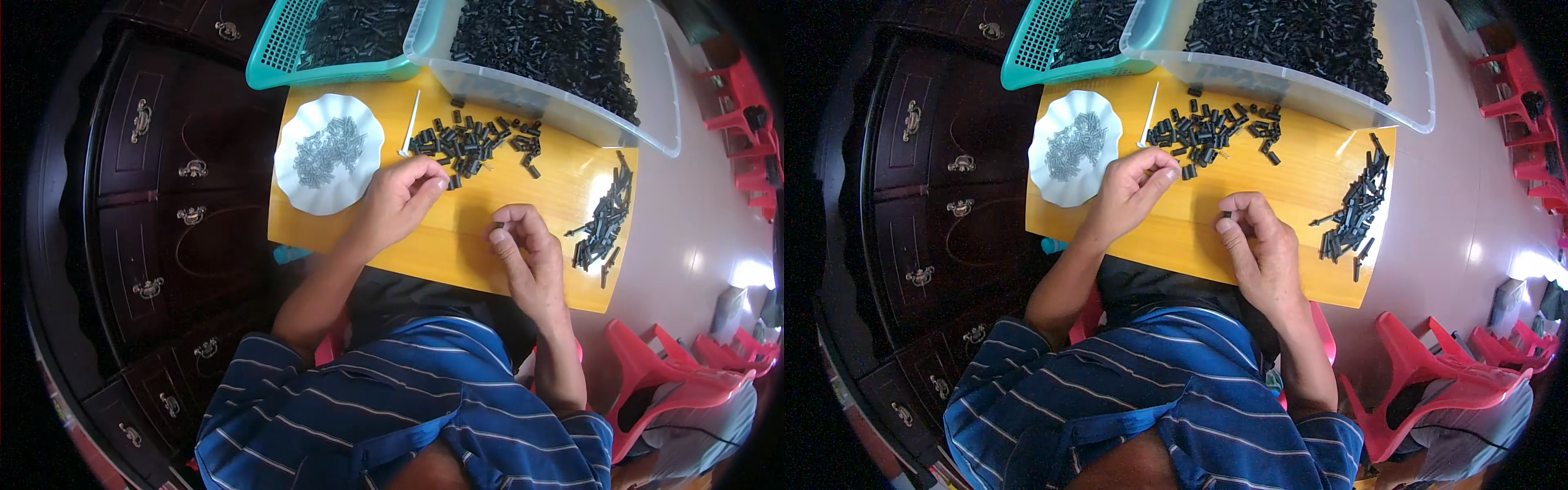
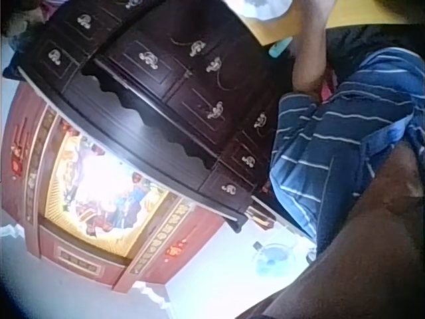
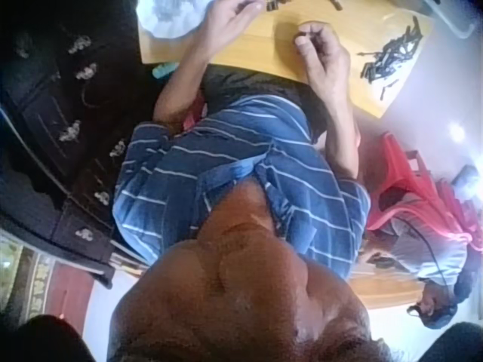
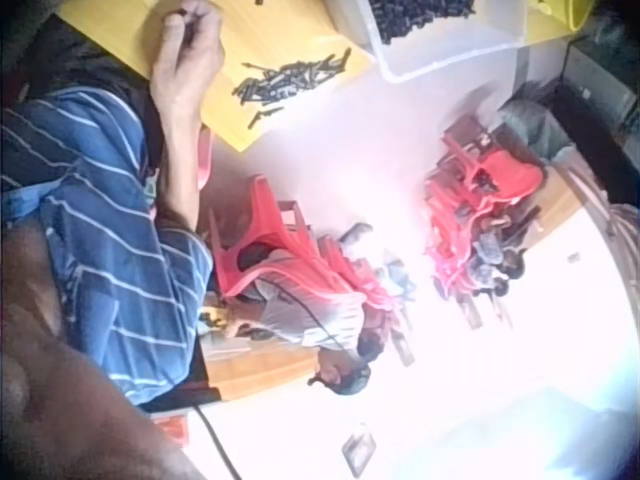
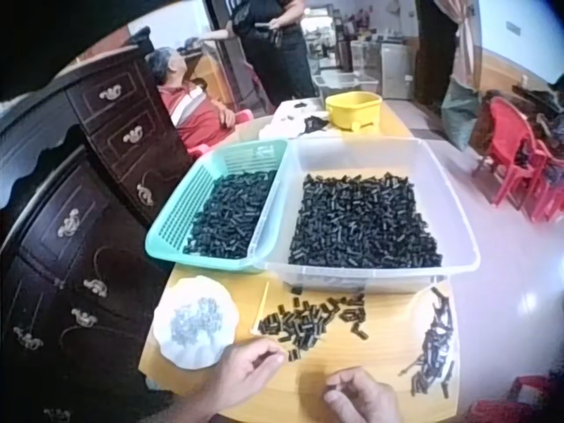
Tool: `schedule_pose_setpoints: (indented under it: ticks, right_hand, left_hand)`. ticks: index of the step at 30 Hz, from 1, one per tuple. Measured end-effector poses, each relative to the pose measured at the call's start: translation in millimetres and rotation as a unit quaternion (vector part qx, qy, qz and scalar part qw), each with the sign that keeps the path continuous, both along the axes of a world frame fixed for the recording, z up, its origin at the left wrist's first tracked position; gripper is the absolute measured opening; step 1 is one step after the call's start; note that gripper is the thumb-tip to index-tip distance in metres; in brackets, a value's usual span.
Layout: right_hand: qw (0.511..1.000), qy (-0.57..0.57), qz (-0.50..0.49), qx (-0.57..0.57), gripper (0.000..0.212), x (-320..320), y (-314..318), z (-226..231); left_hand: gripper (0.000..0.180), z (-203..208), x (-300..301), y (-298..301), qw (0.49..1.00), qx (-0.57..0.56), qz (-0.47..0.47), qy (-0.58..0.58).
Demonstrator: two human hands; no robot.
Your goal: Assembling small plastic components by hand at a workbench.
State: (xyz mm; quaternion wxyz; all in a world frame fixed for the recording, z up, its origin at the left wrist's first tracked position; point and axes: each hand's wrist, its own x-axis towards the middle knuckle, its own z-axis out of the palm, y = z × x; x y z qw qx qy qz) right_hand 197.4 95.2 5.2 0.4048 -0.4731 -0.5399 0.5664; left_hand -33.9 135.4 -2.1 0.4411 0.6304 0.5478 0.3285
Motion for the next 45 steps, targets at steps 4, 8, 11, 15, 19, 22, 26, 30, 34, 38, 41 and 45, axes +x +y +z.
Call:
schedule_pose_setpoints:
  ticks: [4,8,11,15,19,22,26,30,34,38,41,45]
  right_hand:
    - [1.000,-0.008,0.005,-0.005,0.013,1.2,0.3,-0.2]
    - [1.000,0.013,0.004,-0.007,0.014,1.4,0.4,0.7]
    - [0.996,0.081,-0.005,-0.034,0.014,-0.3,-0.1,2.2]
    - [0.973,0.208,-0.023,-0.095,0.012,0.1,0.5,5.4]
    - [0.969,0.221,-0.001,-0.113,0.010,5.9,0.5,4.0]
    - [0.967,0.217,0.045,-0.127,0.009,9.4,0.3,5.0]
    - [0.958,0.250,0.022,-0.141,0.011,3.8,0.2,5.4]
    - [0.944,0.279,0.016,-0.178,0.015,3.6,0.5,3.7]
    - [0.942,0.287,0.013,-0.176,0.016,6.4,0.3,1.2]
    - [0.940,0.294,0.008,-0.175,0.015,6.4,0.3,3.2]
    - [0.935,0.308,0.010,-0.175,0.014,6.9,0.8,1.4]
    - [0.933,0.312,0.025,-0.179,0.013,8.1,0.3,-1.9]
  left_hand:
    - [0.010,-2.6,2.4,6.1,1.000,0.001,-0.009,-0.001]
    - [0.008,-9.7,0.6,2.7,0.999,0.026,0.018,-0.045]
    - [0.007,-5.0,-5.2,-5.9,0.998,0.015,0.033,-0.047]
    - [0.008,-0.7,-5.9,-18.8,0.999,-0.011,0.037,-0.029]
    - [0.007,12.4,3.8,-31.2,0.998,-0.009,0.034,-0.054]
    - [0.006,25.5,16.8,-35.6,0.997,-0.006,0.028,-0.071]
    - [0.006,36.8,32.6,-32.5,0.994,0.072,0.003,-0.083]
    - [0.007,39.0,40.6,-29.3,0.990,0.115,-0.010,-0.082]
    - [0.007,39.8,44.5,-26.6,0.987,0.141,-0.022,-0.079]
    - [0.009,42.0,48.4,-25.5,0.987,0.138,-0.033,-0.072]
    - [0.012,40.2,49.1,-24.1,0.986,0.138,-0.047,-0.086]
    - [0.019,33.6,47.0,-25.0,0.982,0.083,-0.062,-0.156]
